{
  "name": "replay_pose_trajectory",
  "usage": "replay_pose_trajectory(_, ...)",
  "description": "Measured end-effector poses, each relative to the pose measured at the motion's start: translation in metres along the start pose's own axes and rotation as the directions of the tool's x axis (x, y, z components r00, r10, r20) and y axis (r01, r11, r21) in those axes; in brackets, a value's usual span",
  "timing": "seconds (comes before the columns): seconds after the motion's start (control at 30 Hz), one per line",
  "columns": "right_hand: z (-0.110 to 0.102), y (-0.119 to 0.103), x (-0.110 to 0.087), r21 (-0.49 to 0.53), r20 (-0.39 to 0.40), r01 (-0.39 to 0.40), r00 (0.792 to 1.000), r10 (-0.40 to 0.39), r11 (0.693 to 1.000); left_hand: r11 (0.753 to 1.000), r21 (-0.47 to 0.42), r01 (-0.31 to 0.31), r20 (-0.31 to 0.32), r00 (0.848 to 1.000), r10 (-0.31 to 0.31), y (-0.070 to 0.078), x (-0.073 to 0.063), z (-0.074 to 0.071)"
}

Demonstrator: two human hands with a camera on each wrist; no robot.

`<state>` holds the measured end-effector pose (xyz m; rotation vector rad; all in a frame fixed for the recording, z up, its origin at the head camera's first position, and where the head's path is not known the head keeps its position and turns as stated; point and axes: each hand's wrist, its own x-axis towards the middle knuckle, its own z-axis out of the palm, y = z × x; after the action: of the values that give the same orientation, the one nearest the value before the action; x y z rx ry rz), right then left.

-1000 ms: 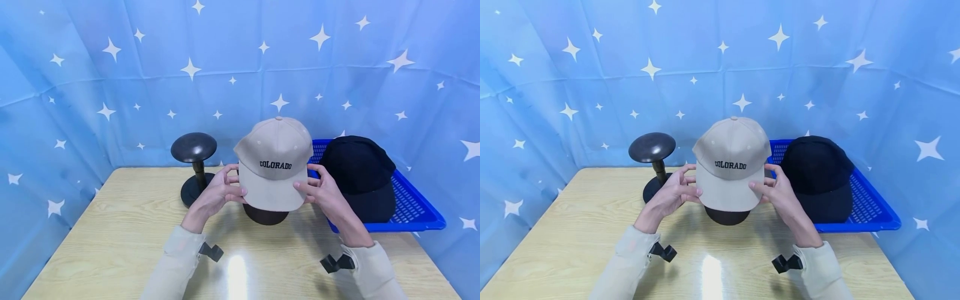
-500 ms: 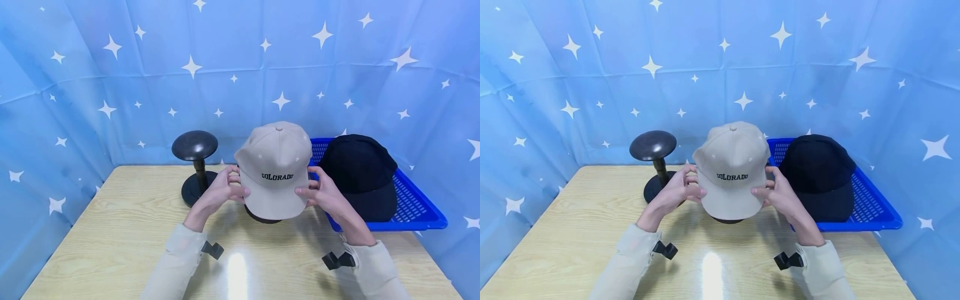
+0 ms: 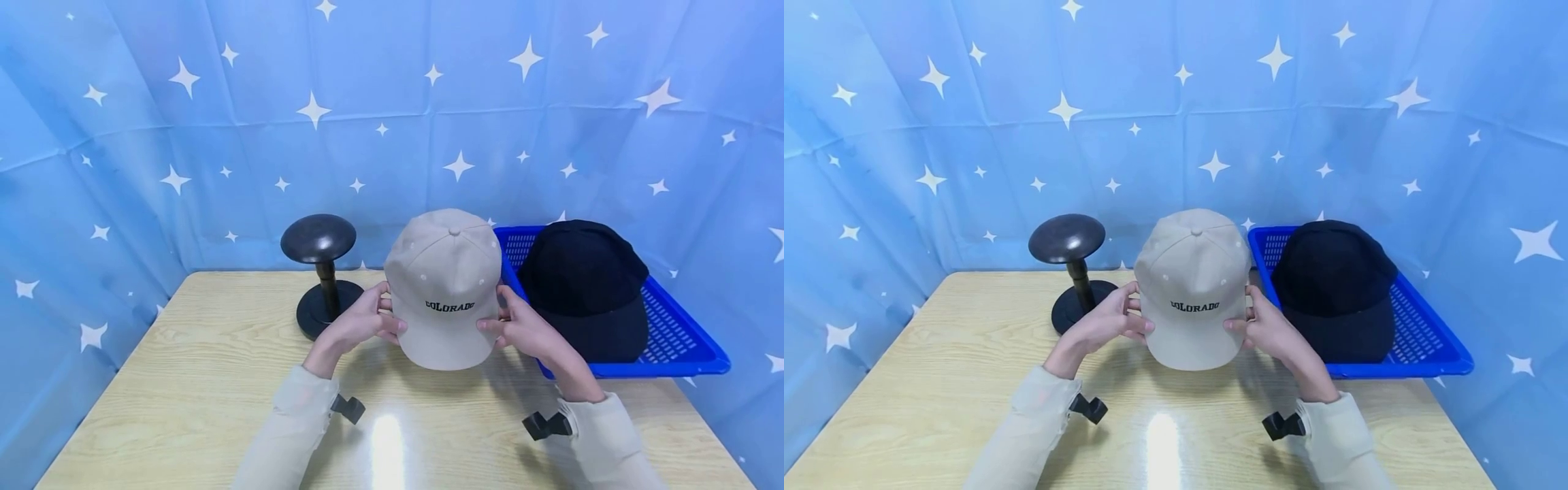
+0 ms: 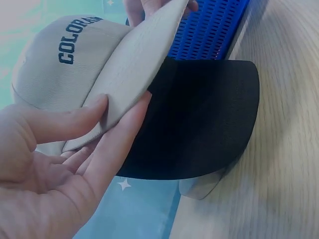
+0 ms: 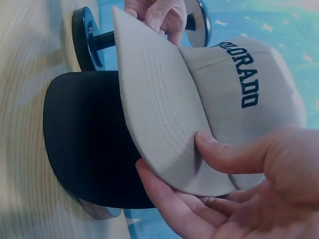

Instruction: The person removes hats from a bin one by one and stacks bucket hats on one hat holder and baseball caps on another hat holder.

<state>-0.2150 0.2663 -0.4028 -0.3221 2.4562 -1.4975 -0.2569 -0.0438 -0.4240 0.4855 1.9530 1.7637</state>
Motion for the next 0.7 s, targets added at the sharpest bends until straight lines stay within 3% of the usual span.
replay_pose_trajectory(0.17,0.005,0.004,0.001,-0.037,0.01,0.0,1.0,0.001,0.999,1.0,-0.002,0.019,0.0,1.0,-0.019,-0.002,0.002,0.0)
replay_pose_trajectory(0.47,0.017,0.006,0.007,-0.132,-0.042,-0.069,0.997,0.064,0.989,0.998,0.019,0.055,-0.051,0.997,-0.054,-0.01,0.006,0.001)
replay_pose_trajectory(0.7,0.023,0.009,0.012,-0.124,-0.063,-0.086,0.995,0.079,0.989,0.995,0.057,0.077,-0.079,0.994,-0.073,-0.016,0.009,0.0)
